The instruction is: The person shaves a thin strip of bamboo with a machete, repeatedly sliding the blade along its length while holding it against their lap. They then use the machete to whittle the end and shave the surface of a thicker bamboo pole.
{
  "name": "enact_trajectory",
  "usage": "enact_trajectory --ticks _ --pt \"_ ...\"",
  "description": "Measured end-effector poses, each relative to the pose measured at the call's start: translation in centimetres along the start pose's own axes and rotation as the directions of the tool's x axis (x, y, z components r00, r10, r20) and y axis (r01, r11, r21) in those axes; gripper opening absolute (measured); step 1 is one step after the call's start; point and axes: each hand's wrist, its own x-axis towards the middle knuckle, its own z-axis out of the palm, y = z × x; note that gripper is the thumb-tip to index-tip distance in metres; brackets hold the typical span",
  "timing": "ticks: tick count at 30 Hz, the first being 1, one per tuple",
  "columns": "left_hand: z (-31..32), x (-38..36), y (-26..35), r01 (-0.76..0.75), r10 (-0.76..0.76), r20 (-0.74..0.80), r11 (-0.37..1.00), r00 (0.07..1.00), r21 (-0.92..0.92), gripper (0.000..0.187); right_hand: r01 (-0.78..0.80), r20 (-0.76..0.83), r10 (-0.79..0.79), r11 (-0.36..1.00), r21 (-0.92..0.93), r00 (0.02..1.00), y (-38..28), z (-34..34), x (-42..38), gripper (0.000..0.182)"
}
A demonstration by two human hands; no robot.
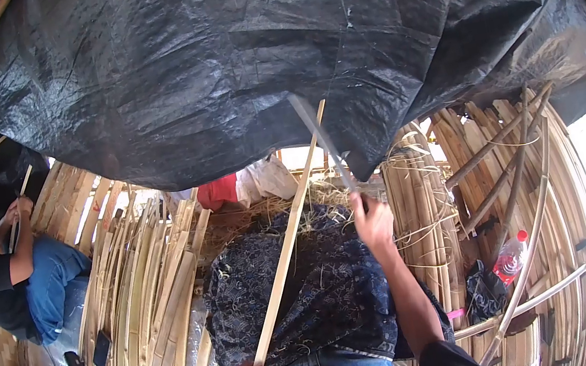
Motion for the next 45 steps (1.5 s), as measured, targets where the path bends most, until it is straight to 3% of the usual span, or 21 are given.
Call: enact_trajectory --ticks 2,4,6,7,8,10,12,16,18,21,25,27,32,34,37,40,42,43,45 --pt "-0.5 -0.2 -1.7 -0.068 0.073 -0.069 0.995 0.995 0.073 0.032 -0.209 0.051 0.205 0.974 0.093 0.977 2.1 -0.1 0.9 0.054" --pt "-0.7 0.0 -0.8 -0.012 0.018 -0.084 0.998 0.996 0.070 0.031 -0.253 0.098 0.237 0.946 0.203 0.966 2.8 -0.2 -0.1 0.062" --pt "-0.3 1.1 -1.7 -0.127 0.192 -0.173 0.935 0.966 0.331 0.027 -0.353 0.233 0.276 0.834 0.424 0.933 1.1 -0.9 -1.9 0.064" --pt "1.5 1.5 -1.8 -0.209 0.235 -0.309 0.971 0.922 0.115 0.026 -0.409 0.297 0.298 0.788 0.460 0.907 0.7 -1.1 -2.8 0.062" --pt "1.2 2.0 -2.5 -0.211 0.237 -0.308 0.971 0.922 0.116 0.026 -0.445 0.310 0.332 0.772 0.454 0.891 0.0 -1.2 -3.5 0.061" --pt "-0.2 3.4 -4.1 -0.238 0.330 -0.171 0.881 0.928 0.409 0.027 -0.390 0.339 0.260 0.825 0.410 0.904 -0.1 -1.4 -4.4 0.058" --pt "1.0 3.0 -1.4 -0.233 0.365 -0.183 0.834 0.913 0.501 0.028 -0.372 0.344 0.240 0.840 0.395 0.908 -1.1 -1.8 -4.8 0.056" --pt "0.8 3.5 -1.8 -0.251 0.357 -0.190 0.870 0.915 0.424 0.024 -0.318 0.400 0.181 0.895 0.311 0.899 -2.1 -1.9 -5.3 0.048" --pt "0.8 3.6 -2.0 -0.296 0.363 -0.180 0.902 0.914 0.315 0.024 -0.229 0.357 0.111 0.923 0.309 0.927 -3.1 -1.7 -5.7 0.054" --pt "0.5 4.0 -3.0 -0.297 0.364 -0.179 0.901 0.914 0.316 0.026 -0.120 0.395 0.014 0.962 0.247 0.918 -5.0 -2.5 -6.6 0.040" --pt "0.3 4.6 -3.9 -0.303 0.373 -0.224 0.907 0.900 0.293 0.029 0.088 0.389 -0.170 0.972 0.220 0.905 -5.9 -2.2 -7.8 0.048" --pt "0.0 4.8 -4.1 -0.275 0.388 -0.202 0.860 0.899 0.430 0.031 0.121 0.405 -0.201 0.969 0.213 0.892 -6.8 -2.5 -8.0 0.049" --pt "0.3 4.8 -4.4 -0.309 0.420 -0.268 0.875 0.867 0.372 0.031 0.276 0.370 -0.362 0.924 0.265 0.856 -8.0 -2.2 -9.5 0.051" --pt "0.3 5.0 -4.4 -0.331 0.432 -0.266 0.875 0.862 0.352 0.031 0.304 0.392 -0.375 0.924 0.232 0.840 -8.5 -2.6 -9.6 0.050" --pt "0.3 5.3 -4.4 -0.350 0.511 -0.249 0.800 0.823 0.487 0.032 0.369 0.442 -0.402 0.915 0.162 0.802 -9.3 -3.5 -9.2 0.051" --pt "0.9 4.5 -1.9 -0.312 0.464 -0.236 0.818 0.853 0.483 0.036 0.353 0.376 -0.393 0.919 0.174 0.839 -9.2 -3.5 -8.5 0.051" --pt "0.5 3.9 -0.4 -0.169 0.281 -0.171 0.860 0.944 0.482 0.043 0.327 0.383 -0.363 0.932 0.157 0.850 -8.8 -3.6 -7.6 0.051" --pt "0.7 4.2 -1.6 -0.172 0.283 -0.167 0.858 0.944 0.485 0.043 0.305 0.361 -0.342 0.939 0.157 0.867 -8.7 -3.6 -7.0 0.051" --pt "1.5 4.8 -4.5 -0.319 0.386 -0.341 0.918 0.857 0.236 0.043 0.258 0.341 -0.287 0.958 0.128 0.895 -8.8 -3.9 -5.8 0.052"
